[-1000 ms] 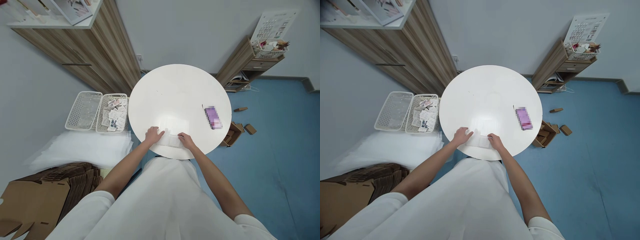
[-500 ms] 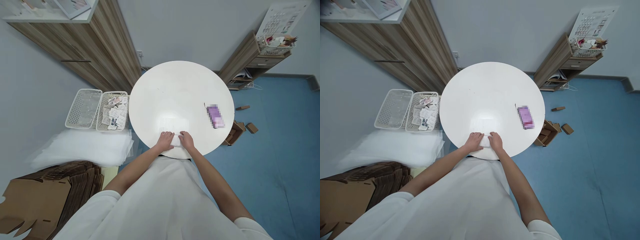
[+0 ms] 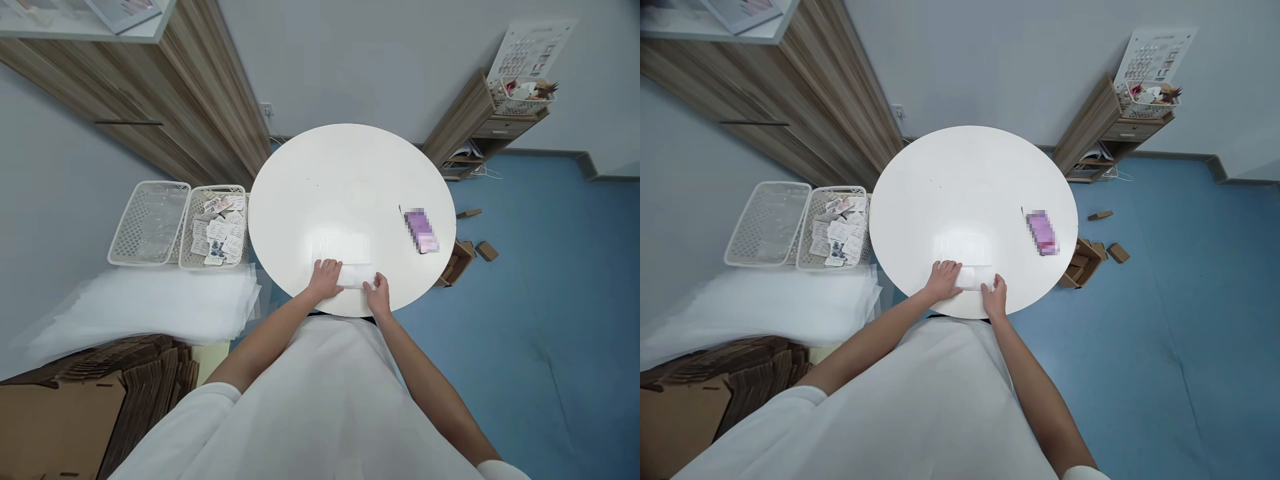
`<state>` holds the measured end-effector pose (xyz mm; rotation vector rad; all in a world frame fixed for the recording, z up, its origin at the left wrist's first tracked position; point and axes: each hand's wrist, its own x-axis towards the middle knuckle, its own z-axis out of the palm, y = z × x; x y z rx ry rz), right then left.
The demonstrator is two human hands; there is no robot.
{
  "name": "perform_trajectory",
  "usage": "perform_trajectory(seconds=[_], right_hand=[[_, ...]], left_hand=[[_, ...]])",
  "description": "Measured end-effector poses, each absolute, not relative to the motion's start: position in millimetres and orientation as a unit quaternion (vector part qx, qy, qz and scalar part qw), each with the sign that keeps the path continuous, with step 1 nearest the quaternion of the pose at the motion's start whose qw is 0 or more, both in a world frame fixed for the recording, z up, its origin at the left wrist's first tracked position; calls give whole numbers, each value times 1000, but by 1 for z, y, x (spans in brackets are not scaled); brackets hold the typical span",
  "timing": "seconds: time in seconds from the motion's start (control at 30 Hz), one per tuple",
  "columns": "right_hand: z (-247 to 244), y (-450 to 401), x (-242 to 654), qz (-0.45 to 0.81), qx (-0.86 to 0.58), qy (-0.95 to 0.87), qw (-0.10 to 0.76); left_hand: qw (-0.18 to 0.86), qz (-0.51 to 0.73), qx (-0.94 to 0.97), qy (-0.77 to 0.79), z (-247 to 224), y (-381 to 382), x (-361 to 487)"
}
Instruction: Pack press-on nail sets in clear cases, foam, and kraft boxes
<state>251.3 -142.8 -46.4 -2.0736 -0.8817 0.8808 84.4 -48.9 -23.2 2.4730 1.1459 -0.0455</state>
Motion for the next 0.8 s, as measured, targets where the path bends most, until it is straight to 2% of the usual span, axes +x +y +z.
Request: perform_trajectory(seconds=[0.1,0.23,0.63,0.8], right_hand=[[-47,-137,242,409,-790,-276,363],[-42,-120,247,434,-790,-214,376],[-14,-90,236,511,-708,-397,285],[-10,-85,227,549,-683,-409,255]], left_hand=[[201,-16,892,406,-22,-45,84],[202,-10,893,403,-19,-47,83],[222,12,887,404,-21,-86,68],[214,42,889,403,-12,-87,68]])
